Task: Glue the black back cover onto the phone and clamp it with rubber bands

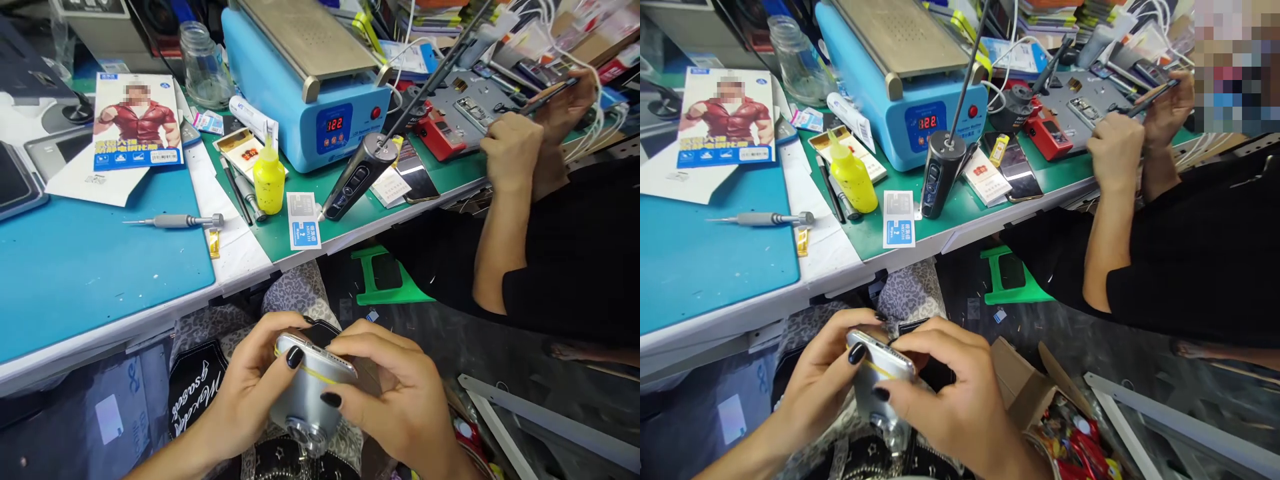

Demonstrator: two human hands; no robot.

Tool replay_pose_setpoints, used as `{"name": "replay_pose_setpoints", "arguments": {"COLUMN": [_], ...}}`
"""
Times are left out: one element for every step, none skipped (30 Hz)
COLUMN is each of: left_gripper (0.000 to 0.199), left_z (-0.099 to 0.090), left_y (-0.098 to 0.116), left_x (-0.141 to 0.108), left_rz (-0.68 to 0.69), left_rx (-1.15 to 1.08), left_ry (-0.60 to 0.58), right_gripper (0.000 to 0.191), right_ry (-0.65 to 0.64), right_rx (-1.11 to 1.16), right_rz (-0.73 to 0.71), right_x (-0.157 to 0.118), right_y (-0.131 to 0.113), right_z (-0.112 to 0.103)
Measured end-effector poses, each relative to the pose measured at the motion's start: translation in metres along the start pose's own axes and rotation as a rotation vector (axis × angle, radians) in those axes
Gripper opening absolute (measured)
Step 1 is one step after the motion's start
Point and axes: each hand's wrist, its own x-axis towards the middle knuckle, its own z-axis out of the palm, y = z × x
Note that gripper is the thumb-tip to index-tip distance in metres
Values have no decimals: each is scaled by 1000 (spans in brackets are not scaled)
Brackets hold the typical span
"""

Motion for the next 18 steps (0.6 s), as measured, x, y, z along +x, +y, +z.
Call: {"name": "replay_pose_setpoints", "arguments": {"left_gripper": [24,23,20,16,13,11,11,11,11,13,15,18,20,22,24,25,25,24], "left_z": [0,-1,-1,0,0,2,3,6,9,12,16,20,23,26,28,29,29,27], "left_y": [-2,-4,-4,-4,-2,-1,2,4,7,10,12,14,16,18,18,18,18,17], "left_x": [-1,-3,-4,-5,-5,-6,-6,-6,-6,-7,-7,-7,-6,-6,-5,-4,-3,-2], "left_rz": [-1,-2,-2,1,8,16,23,25,15,-2,-25,-50,-72,-90,-105,-115,-121,-125], "left_rx": [-26,-38,-40,-35,-29,-24,-18,-14,-12,-17,-30,-49,-72,-95,-114,-131,-146,-162], "left_ry": [20,33,41,52,63,78,93,117,155,200,248,294,331,355,363,364,355,338], "right_gripper": [17,19,20,20,21,22,24,25,26,26,25,24,21,19,17,16,15,13], "right_ry": [12,24,35,43,45,42,37,31,26,26,26,25,24,27,32,42,53,61], "right_rx": [6,9,8,6,0,-7,-11,-14,-15,-19,-24,-28,-34,-39,-42,-44,-43,-42], "right_rz": [-11,-21,-29,-38,-48,-60,-69,-78,-83,-84,-80,-75,-67,-64,-62,-67,-72,-72], "right_x": [0,1,1,1,1,1,1,1,0,0,0,0,-1,-1,-1,-1,-1,-1], "right_y": [-1,-2,-2,-3,-4,-5,-5,-6,-6,-7,-7,-6,-6,-4,-3,-2,-1,0], "right_z": [1,2,2,2,2,2,2,1,1,0,0,0,0,0,0,0,1,1]}}
